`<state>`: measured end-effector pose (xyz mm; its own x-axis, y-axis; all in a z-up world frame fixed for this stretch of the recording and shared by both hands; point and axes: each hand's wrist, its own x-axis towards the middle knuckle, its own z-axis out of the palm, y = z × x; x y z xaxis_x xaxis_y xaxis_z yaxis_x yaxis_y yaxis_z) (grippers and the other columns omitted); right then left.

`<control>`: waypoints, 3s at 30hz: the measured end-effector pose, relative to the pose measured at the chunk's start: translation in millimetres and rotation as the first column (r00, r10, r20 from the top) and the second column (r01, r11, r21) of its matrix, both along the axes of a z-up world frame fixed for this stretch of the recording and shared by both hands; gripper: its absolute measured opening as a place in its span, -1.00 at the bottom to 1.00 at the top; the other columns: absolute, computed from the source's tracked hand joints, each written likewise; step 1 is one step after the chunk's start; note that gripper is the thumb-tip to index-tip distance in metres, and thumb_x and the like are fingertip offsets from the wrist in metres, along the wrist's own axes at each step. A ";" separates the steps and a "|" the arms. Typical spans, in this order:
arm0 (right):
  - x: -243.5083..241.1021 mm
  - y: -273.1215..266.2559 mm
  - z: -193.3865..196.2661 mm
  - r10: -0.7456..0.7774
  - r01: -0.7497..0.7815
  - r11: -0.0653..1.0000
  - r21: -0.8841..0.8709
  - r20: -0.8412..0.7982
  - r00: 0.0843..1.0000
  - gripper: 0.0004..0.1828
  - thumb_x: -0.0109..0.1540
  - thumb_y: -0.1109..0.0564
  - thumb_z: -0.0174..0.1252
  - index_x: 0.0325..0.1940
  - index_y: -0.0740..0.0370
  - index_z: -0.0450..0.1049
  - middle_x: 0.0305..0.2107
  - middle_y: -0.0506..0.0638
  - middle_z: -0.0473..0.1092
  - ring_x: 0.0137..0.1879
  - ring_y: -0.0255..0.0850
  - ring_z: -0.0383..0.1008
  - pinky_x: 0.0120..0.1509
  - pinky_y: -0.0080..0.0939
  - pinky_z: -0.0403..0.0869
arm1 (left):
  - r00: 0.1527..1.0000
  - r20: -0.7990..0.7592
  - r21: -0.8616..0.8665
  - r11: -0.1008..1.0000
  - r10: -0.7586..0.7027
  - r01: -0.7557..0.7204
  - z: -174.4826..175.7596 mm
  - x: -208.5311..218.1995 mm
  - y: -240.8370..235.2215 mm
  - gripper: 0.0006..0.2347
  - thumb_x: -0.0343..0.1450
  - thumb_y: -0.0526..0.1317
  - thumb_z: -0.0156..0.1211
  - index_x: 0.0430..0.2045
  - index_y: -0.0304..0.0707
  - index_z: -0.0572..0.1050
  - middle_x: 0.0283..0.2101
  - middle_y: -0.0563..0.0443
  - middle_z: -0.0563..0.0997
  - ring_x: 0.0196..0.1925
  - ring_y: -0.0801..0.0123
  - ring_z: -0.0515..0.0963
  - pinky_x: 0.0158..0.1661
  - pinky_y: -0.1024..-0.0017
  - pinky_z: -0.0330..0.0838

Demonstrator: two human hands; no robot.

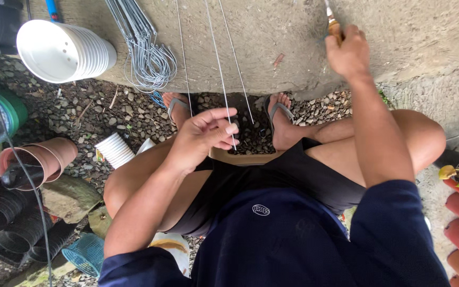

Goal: The person sits on a small stool and uses pliers to cut and bend metal wires. They insert the wires through holes in a white plastic cup and bend the ends to secure them, creating a wire structure attached to the cup.

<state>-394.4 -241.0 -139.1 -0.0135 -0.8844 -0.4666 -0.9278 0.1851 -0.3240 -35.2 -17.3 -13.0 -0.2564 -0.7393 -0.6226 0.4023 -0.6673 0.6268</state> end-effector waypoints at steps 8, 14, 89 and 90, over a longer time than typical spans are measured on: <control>40.9 62.1 137.5 0.065 -0.158 0.946 0.283 0.310 0.949 -0.57 0.29 -0.20 0.28 -0.12 0.24 0.49 -0.42 -0.05 0.40 -0.29 -0.23 0.41 -0.18 -0.13 0.42 | 0.999 -0.046 -0.031 1.000 -0.003 0.002 5.3 -1.2 6.5 -0.64 0.47 -0.27 0.26 0.15 -0.43 0.47 -0.24 -0.01 0.65 -0.23 0.44 0.67 -0.14 0.47 0.61; 54.0 110.1 173.2 0.374 -0.630 0.684 0.368 0.564 0.736 -0.74 0.22 -0.07 0.26 -0.24 0.16 0.56 -0.24 -0.06 0.41 -0.23 -0.24 0.46 -0.16 -0.18 0.47 | 1.000 -0.026 -0.035 0.999 -0.007 0.006 8.7 1.3 10.6 -0.66 0.47 -0.27 0.25 0.12 -0.44 0.48 -0.22 -0.03 0.67 -0.18 0.45 0.67 -0.07 0.45 0.59; 96.0 121.1 172.2 0.682 -0.840 0.521 0.148 0.519 0.515 -0.78 0.24 0.10 0.23 -0.14 0.26 0.43 -0.38 0.12 0.42 -0.20 0.08 0.52 -0.13 0.08 0.44 | 0.995 0.097 -0.082 0.997 0.008 0.000 -7.7 -6.6 11.2 -0.77 0.46 -0.30 0.27 -0.02 -0.40 0.55 -0.34 0.01 0.64 -0.28 0.48 0.66 -0.21 0.48 0.63; 96.0 121.1 171.9 0.701 -0.850 0.521 0.072 0.532 0.475 -0.80 0.25 0.11 0.22 -0.17 0.28 0.41 -0.37 0.11 0.41 -0.19 0.06 0.52 -0.12 0.07 0.44 | 0.995 0.096 -0.082 0.997 0.009 -0.001 -7.2 -6.2 10.4 -0.76 0.46 -0.30 0.27 -0.02 -0.40 0.55 -0.34 0.02 0.64 -0.28 0.48 0.66 -0.21 0.48 0.63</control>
<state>-298.4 -119.9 32.8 0.8513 -0.2435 -0.4648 -0.5248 -0.3964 -0.7533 -41.4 -6.9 -20.1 -0.1949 -0.7896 -0.5819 0.3408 -0.6108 0.7147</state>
